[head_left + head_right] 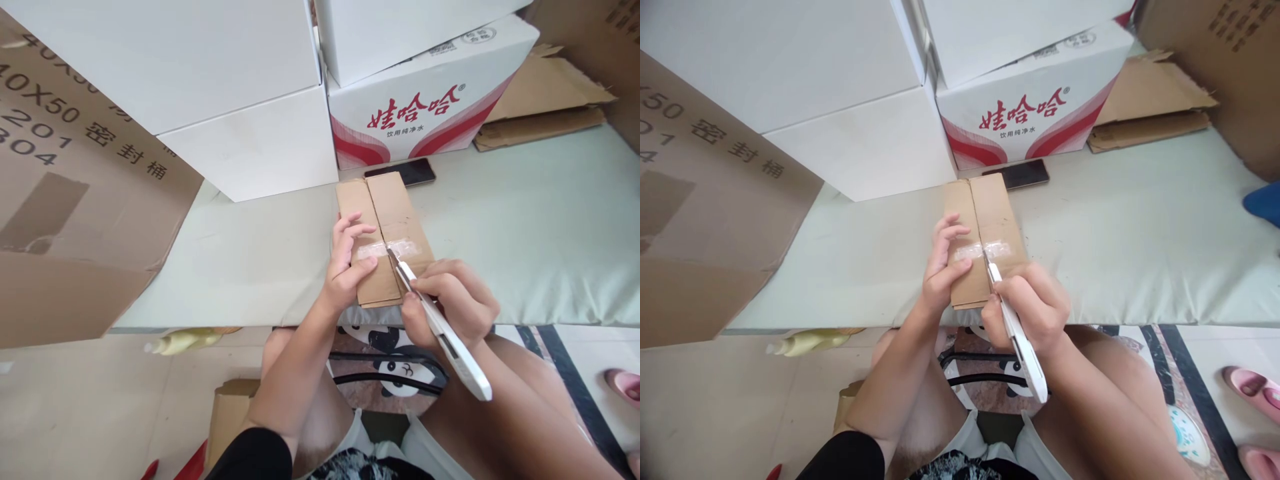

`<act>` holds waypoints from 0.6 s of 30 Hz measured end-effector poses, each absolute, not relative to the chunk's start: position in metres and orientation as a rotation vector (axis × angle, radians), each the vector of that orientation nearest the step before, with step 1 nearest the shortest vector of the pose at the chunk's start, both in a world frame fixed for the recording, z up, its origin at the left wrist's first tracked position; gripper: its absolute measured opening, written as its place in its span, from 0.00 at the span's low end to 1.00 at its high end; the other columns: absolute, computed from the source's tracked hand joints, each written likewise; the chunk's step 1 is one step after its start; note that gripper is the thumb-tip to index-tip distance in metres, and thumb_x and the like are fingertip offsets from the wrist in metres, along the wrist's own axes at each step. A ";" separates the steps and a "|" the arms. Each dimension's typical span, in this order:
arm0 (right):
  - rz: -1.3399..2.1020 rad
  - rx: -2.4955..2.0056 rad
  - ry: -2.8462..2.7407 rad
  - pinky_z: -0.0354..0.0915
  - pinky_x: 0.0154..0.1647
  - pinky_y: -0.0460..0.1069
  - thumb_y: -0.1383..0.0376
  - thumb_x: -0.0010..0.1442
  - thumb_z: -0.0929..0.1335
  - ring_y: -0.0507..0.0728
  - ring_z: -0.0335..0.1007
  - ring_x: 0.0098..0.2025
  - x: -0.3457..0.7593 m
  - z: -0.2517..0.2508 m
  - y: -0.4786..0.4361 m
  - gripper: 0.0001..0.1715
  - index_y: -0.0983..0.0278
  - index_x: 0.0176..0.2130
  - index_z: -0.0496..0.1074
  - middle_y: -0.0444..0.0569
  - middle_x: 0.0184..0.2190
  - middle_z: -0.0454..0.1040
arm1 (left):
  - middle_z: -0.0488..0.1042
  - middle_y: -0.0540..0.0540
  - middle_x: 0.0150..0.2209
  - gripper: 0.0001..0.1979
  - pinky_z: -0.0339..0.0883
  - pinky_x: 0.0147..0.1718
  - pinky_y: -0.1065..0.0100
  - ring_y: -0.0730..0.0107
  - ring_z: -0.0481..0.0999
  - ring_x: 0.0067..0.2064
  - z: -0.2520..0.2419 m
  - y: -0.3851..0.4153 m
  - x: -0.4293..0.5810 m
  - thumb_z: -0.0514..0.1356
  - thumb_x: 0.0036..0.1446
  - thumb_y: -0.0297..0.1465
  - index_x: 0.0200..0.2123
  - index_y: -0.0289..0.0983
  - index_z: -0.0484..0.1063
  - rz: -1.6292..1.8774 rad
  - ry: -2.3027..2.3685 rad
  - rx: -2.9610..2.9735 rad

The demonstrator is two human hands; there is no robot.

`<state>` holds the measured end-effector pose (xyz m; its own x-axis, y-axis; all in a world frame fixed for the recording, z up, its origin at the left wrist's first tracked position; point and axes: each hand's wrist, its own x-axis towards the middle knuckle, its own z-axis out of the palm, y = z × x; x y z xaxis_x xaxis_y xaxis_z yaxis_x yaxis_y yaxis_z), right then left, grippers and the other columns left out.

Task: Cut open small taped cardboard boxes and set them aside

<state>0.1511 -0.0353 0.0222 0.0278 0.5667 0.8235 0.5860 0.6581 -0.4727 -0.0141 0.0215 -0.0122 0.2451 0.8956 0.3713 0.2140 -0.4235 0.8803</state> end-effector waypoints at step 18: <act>-0.128 -1.099 -1.651 0.67 0.24 0.49 0.77 0.53 0.68 0.52 0.68 0.26 0.146 0.023 -0.033 0.15 0.57 0.35 0.68 0.43 0.28 0.70 | 0.63 0.43 0.65 0.19 0.44 0.72 0.41 0.48 0.58 0.71 -0.011 0.021 -0.014 0.59 0.60 0.48 0.51 0.46 0.70 1.242 0.998 1.811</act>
<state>0.1459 -0.0328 0.0229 0.0244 0.5865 0.8096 0.7038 0.5650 -0.4305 -0.0137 0.0206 -0.0111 0.2384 0.8854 0.3991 0.1989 -0.4468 0.8723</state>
